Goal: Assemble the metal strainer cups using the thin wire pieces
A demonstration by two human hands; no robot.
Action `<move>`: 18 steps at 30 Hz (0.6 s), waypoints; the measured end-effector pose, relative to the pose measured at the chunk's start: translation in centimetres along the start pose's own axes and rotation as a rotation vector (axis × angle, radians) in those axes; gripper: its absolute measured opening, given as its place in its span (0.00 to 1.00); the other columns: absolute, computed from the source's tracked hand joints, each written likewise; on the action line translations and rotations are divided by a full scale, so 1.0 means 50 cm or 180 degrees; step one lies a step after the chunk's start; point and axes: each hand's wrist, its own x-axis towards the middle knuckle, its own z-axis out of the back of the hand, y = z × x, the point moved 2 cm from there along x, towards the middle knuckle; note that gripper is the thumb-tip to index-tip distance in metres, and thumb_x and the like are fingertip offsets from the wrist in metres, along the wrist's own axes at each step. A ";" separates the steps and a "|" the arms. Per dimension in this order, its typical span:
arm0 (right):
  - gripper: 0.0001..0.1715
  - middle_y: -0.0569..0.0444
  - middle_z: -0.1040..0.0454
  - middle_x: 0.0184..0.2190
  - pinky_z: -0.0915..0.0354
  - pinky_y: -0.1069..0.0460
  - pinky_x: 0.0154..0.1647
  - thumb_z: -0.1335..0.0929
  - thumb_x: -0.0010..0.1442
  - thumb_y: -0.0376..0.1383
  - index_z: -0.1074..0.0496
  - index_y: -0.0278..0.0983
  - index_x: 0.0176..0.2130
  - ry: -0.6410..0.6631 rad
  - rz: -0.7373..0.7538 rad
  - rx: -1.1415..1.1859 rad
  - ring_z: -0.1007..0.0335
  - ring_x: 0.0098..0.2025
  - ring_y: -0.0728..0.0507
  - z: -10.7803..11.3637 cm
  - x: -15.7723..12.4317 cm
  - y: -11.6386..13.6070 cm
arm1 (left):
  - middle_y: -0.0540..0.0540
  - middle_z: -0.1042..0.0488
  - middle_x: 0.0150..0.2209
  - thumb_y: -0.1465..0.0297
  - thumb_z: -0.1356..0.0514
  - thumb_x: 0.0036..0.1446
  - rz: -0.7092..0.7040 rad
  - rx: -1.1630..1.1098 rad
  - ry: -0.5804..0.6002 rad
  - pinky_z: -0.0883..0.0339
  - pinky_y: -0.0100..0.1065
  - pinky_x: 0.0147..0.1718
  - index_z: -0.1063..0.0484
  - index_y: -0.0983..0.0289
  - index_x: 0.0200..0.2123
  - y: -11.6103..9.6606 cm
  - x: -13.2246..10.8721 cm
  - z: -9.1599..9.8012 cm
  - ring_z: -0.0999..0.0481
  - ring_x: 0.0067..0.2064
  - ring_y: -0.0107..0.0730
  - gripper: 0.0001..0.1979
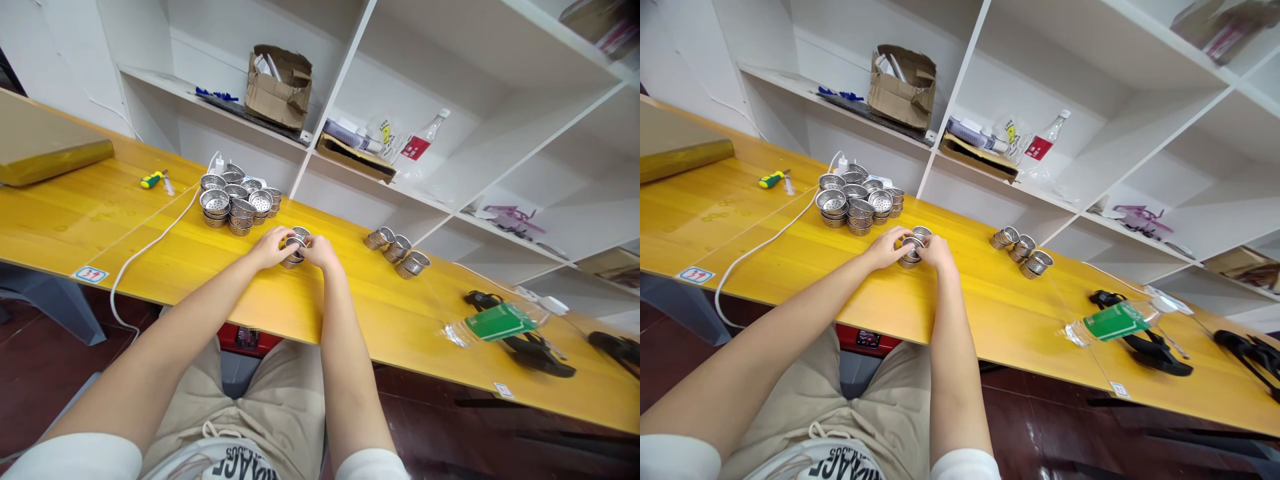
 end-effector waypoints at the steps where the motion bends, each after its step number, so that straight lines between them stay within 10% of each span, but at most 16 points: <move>1: 0.05 0.58 0.28 0.25 0.40 0.54 0.33 0.29 0.53 0.37 0.23 0.37 0.30 -0.0002 -0.0017 0.0100 0.34 0.30 0.47 0.001 0.001 -0.001 | 0.60 0.24 0.52 0.55 0.40 0.62 -0.0003 -0.0036 0.0065 0.31 0.44 0.56 0.29 0.62 0.54 -0.001 0.000 -0.002 0.24 0.54 0.45 0.23; 8: 0.10 0.59 0.33 0.20 0.43 0.53 0.28 0.31 0.54 0.41 0.26 0.36 0.28 -0.1016 -0.0704 0.0851 0.38 0.25 0.47 0.031 0.018 -0.057 | 0.60 0.24 0.52 0.56 0.47 0.68 0.0373 -0.0324 -0.0254 0.28 0.43 0.53 0.28 0.62 0.51 0.008 0.006 0.008 0.24 0.54 0.43 0.18; 13: 0.08 0.54 0.26 0.24 0.40 0.52 0.30 0.31 0.54 0.40 0.27 0.37 0.29 -0.1466 -0.1021 0.0833 0.34 0.27 0.45 0.029 0.030 -0.094 | 0.61 0.31 0.61 0.56 0.28 0.48 -0.0268 0.0349 0.0536 0.37 0.55 0.65 0.23 0.58 0.46 -0.008 -0.008 -0.007 0.33 0.64 0.55 0.23; 18: 0.08 0.53 0.24 0.26 0.40 0.52 0.31 0.31 0.54 0.40 0.27 0.37 0.29 -0.1454 -0.0959 0.0896 0.33 0.28 0.44 0.018 0.038 -0.096 | 0.60 0.31 0.62 0.60 0.30 0.50 -0.0274 0.0654 0.0920 0.37 0.57 0.64 0.22 0.57 0.46 -0.005 -0.016 -0.020 0.33 0.64 0.56 0.19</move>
